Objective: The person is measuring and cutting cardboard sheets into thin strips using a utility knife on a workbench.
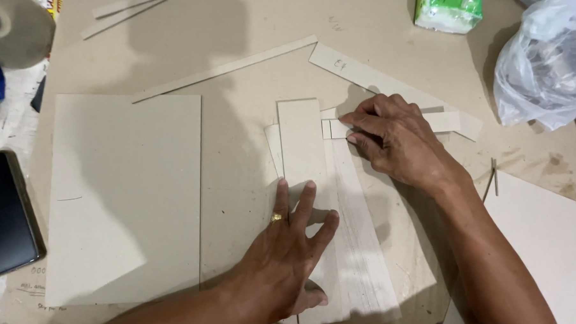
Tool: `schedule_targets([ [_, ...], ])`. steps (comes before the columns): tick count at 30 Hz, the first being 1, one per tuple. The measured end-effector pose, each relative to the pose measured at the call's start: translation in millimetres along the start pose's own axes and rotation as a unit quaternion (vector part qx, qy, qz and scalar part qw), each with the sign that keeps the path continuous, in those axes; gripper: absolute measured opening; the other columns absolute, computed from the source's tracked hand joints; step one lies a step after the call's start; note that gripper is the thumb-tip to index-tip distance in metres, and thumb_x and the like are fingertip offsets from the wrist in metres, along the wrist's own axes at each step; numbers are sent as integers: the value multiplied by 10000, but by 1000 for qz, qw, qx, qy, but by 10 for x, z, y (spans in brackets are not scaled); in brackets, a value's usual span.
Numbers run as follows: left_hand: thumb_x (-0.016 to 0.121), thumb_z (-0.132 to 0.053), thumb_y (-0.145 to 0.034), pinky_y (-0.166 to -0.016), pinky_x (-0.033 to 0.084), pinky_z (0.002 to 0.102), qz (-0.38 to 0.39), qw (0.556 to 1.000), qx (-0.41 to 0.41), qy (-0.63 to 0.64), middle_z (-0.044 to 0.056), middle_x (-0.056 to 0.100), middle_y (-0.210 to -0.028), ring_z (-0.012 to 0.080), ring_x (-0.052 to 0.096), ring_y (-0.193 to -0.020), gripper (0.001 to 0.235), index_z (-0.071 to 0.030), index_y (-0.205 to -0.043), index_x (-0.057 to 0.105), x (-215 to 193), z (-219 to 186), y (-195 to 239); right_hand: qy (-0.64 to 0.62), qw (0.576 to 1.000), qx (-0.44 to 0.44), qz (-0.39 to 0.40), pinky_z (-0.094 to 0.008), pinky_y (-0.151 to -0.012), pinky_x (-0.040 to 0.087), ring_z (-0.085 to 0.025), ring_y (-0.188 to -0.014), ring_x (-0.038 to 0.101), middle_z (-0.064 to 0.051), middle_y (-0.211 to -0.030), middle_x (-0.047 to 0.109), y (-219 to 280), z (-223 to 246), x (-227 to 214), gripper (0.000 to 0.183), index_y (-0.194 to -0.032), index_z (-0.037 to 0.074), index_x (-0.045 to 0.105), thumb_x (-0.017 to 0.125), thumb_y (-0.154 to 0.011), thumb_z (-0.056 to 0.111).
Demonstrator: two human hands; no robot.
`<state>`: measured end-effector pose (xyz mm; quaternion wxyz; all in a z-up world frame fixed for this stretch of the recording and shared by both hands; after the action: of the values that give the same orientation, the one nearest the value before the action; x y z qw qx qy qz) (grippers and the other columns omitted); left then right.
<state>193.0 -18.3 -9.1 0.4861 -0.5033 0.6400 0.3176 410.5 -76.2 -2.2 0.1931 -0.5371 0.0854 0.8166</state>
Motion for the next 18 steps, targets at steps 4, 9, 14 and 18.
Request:
schedule_targets([
  [4, 978, -742, -557, -1100, 295, 596, 54, 998, -33, 22, 448, 73, -1607, 737, 59, -1422, 1364, -71, -1555, 335, 58, 28, 4, -7, 1000, 14, 9, -425, -821, 428, -268, -952, 569, -54, -1139, 657, 20, 15, -4, 334, -1292, 153, 735, 702, -969, 234],
  [9, 1069, -622, -557, -1080, 306, 645, 74, 993, -42, 79, 434, 31, -1613, 737, -6, -1425, 1352, -62, -1538, 326, 25, 41, -11, -11, 1000, 10, -1, -429, -836, 425, -268, -998, 570, -54, -1146, 649, 46, -10, 15, 344, -1300, 159, 733, 708, -969, 249],
  [14, 1078, -570, -583, -1029, 390, 638, 83, 990, -51, 98, 413, 28, -1623, 728, -5, -1434, 1329, -68, -1545, 311, 19, 45, -16, -2, 1000, 13, 0, -432, -847, 424, -270, -1028, 569, -52, -1148, 645, 52, -25, 36, 337, -1299, 167, 734, 702, -974, 252],
  [18, 1075, -633, -554, -1068, 334, 655, 73, 993, -49, 76, 407, 39, -1624, 728, 12, -1426, 1365, -82, -1544, 312, 15, 41, -25, -3, 1000, 17, 6, -437, -852, 418, -279, -1043, 566, -58, -1159, 648, 52, -22, 31, 354, -1309, 166, 729, 709, -964, 242],
])
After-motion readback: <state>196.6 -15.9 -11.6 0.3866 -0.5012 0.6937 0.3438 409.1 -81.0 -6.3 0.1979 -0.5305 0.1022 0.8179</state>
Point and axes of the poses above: each hand's wrist, its own y-axis away from the middle knuckle, its own x-axis out of the palm, z = x × y, the point moved 7 cm from there along -y, towards the middle knuckle
